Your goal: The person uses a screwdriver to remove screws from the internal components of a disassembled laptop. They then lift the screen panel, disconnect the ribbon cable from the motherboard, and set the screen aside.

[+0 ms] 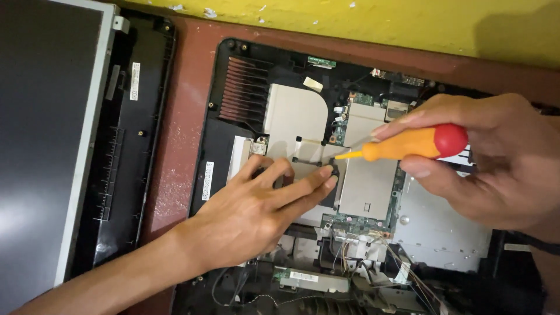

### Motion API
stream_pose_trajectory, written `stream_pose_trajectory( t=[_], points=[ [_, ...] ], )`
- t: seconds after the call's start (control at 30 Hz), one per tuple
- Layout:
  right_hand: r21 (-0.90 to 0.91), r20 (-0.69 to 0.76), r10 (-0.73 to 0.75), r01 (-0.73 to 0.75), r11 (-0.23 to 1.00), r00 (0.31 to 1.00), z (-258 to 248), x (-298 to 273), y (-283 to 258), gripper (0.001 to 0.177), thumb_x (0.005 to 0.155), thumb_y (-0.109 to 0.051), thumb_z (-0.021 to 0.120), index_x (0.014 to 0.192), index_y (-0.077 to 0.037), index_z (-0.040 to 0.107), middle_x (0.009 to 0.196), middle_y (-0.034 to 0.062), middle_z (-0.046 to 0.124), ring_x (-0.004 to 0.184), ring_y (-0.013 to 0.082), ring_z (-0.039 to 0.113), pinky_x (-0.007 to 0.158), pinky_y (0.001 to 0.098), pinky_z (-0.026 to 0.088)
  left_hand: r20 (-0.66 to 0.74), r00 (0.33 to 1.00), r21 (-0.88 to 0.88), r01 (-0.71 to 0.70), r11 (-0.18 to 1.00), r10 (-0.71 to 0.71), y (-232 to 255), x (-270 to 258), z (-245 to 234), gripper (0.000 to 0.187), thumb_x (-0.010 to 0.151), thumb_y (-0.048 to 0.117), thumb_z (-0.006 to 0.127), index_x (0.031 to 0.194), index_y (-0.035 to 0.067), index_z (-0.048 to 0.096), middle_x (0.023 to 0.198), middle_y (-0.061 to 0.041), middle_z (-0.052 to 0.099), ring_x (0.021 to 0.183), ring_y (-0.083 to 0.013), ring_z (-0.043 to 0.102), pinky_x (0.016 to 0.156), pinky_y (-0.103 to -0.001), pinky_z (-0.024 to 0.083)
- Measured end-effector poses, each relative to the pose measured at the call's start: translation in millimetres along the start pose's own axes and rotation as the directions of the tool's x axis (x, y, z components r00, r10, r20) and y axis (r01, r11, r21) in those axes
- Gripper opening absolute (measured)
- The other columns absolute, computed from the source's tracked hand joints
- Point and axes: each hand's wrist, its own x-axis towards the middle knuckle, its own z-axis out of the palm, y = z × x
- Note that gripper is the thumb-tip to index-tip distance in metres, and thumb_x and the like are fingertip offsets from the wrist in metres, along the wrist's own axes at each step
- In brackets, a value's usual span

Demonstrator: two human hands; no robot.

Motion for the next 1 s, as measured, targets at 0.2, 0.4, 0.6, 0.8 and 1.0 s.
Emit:
stream_pose_trajectory(
  t=[0.2, 0.4, 0.6, 0.8, 1.0],
  points=[
    [-0.043, -0.072, -0.115, 0.112, 0.993, 0.991, 2, 1, -9, 0.035, 0.085, -0.02, 0.061, 0.103, 0.008, 0.071, 0.103, 0.0155, 0.078, 0.088, 0.021, 0.08, 0.075, 0.0255, 0.062, 0.013, 1.0, -0.001, 0.001, 1.0, -0.001, 0, -1, 2, 0.068, 0.086, 0.008, 0.071, 0.151, 0.006, 0.051, 0.158, -0.006, 0.045, 0.103, -0.0298, 0.05, 0.084, -0.049, 0.044],
    [0.03, -0.039, -0.048, 0.049, 0.998, 0.998, 1, 0, -12, 0.033, 0.086, -0.017, 0.062, 0.107, 0.007, 0.069, 0.105, 0.0152, 0.079, 0.089, 0.02, 0.08, 0.077, 0.0253, 0.062, -0.005, 1.0, -0.009, -0.004, 1.0, 0.004, -1, -1, 3, 0.069, 0.085, 0.004, 0.071, 0.151, 0.004, 0.051, 0.156, -0.007, 0.047, 0.105, -0.0297, 0.05, 0.085, -0.049, 0.044],
    [-0.007, 0.055, -0.276, 0.277, 0.961, 0.959, -2, -15, 11, 0.035, 0.087, -0.011, 0.065, 0.119, -0.001, 0.06, 0.12, 0.0134, 0.076, 0.113, 0.0253, 0.081, 0.091, 0.0315, 0.065, -0.031, 0.999, -0.011, 0.014, 1.0, -0.014, 0, -1, 5, 0.07, 0.083, -0.001, 0.071, 0.15, 0.004, 0.05, 0.155, -0.009, 0.047, 0.106, -0.0304, 0.05, 0.086, -0.048, 0.044],
    [-0.024, 0.103, -0.278, 0.282, 0.959, 0.955, 1, -34, 25, 0.049, 0.086, -0.012, 0.072, 0.132, -0.012, 0.054, 0.13, 0.0101, 0.075, 0.123, 0.0228, 0.077, 0.103, 0.0335, 0.063, -0.013, 1.0, 0.036, -0.009, 0.999, 0.01, -1, -1, 3, 0.076, 0.078, 0.01, 0.077, 0.15, 0.005, 0.052, 0.156, -0.008, 0.046, 0.108, -0.0296, 0.051, 0.085, -0.047, 0.046],
    [-0.023, 0.07, -0.23, 0.232, 0.972, 0.971, 3, -34, 15, 0.038, 0.088, -0.014, 0.066, 0.125, -0.008, 0.059, 0.126, 0.0123, 0.075, 0.12, 0.0254, 0.078, 0.102, 0.0363, 0.064, -0.015, 1.0, -0.018, -0.013, 1.0, 0.013, -2, 0, 2, 0.076, 0.075, 0.008, 0.079, 0.148, 0.004, 0.055, 0.154, -0.008, 0.05, 0.106, -0.0286, 0.051, 0.086, -0.047, 0.046]
  ],
)
